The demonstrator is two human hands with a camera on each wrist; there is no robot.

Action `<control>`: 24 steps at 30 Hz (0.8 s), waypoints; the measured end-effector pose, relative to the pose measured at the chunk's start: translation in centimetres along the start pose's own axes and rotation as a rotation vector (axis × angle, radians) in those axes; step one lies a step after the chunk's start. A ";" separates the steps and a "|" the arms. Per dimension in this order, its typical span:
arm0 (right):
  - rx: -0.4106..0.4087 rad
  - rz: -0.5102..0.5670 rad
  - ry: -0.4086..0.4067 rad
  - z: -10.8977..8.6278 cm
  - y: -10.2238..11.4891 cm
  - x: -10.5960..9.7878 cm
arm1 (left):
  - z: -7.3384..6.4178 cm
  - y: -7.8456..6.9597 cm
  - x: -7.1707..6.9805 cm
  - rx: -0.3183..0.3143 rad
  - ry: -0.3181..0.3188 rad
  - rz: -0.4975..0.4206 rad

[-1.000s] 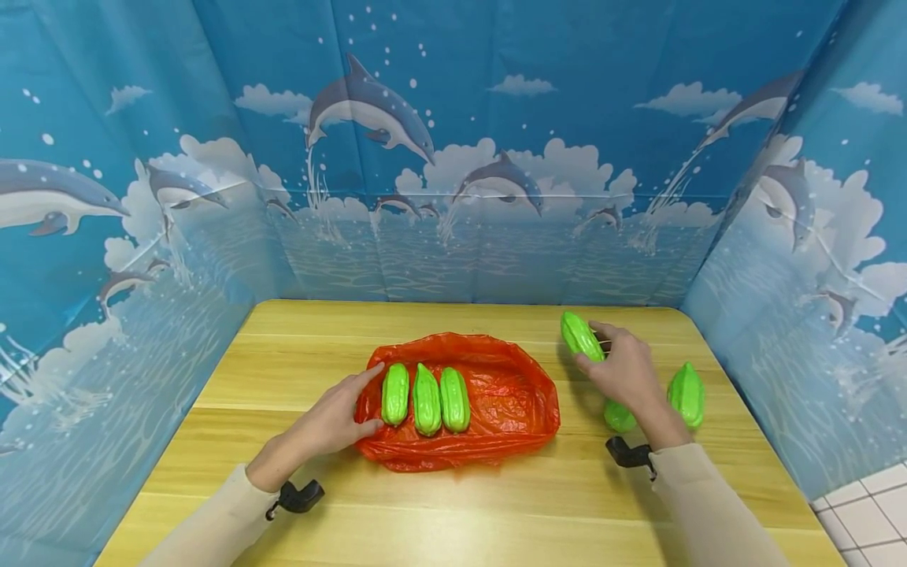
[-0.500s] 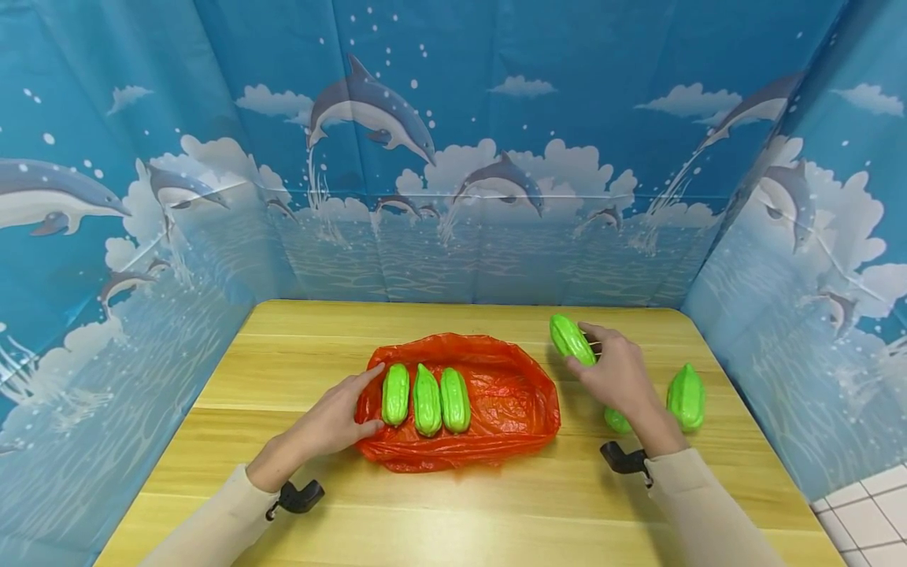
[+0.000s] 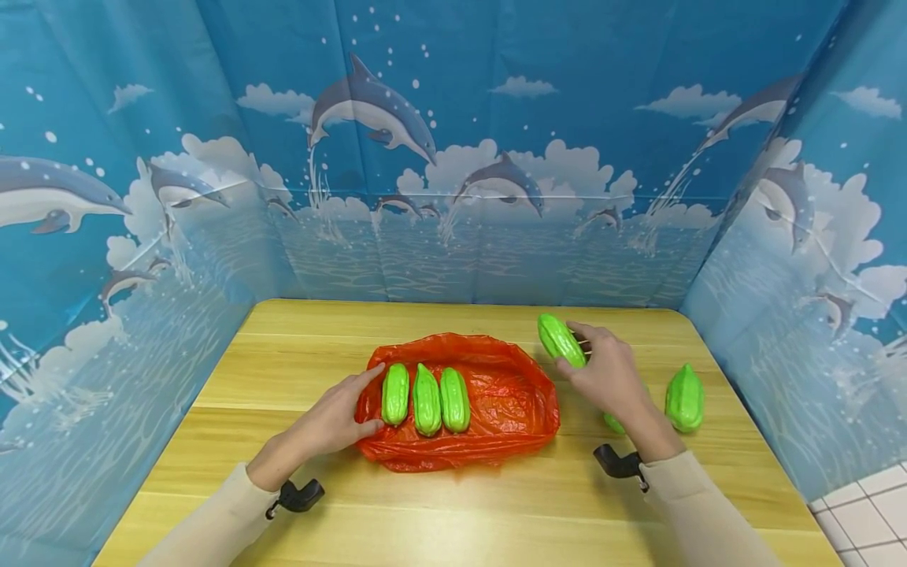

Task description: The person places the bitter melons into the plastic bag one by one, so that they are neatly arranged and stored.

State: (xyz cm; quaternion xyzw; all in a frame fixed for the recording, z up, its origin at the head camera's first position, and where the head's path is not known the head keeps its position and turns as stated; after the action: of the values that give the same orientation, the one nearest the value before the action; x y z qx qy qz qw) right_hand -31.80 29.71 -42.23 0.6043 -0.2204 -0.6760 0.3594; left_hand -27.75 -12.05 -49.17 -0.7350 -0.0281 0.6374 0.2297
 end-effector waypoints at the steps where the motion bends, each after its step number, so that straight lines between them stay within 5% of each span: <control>1: -0.004 -0.002 0.001 0.0 0.1 0.0 | 0.0 0.0 0.0 0.001 0.001 0.000; 24: -0.079 0.017 0.014 -1.4 3.7 1.3 | -0.2 0.0 -0.1 -0.002 -0.001 0.000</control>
State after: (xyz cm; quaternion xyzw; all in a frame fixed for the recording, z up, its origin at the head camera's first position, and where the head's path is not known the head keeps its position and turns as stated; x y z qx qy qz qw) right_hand -29.64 26.51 -40.64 0.5928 -0.1961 -0.6768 0.3901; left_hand -27.61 -12.13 -49.07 -0.7350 -0.0290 0.6376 0.2291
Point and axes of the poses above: each hand's wrist, its own z-axis towards the middle knuckle, its own x-axis out of the palm, y = z × x, the point moved 9 cm from there along z, towards the middle knuckle, and after that the axes turned 15 degrees about z, right-handed, at the moved point
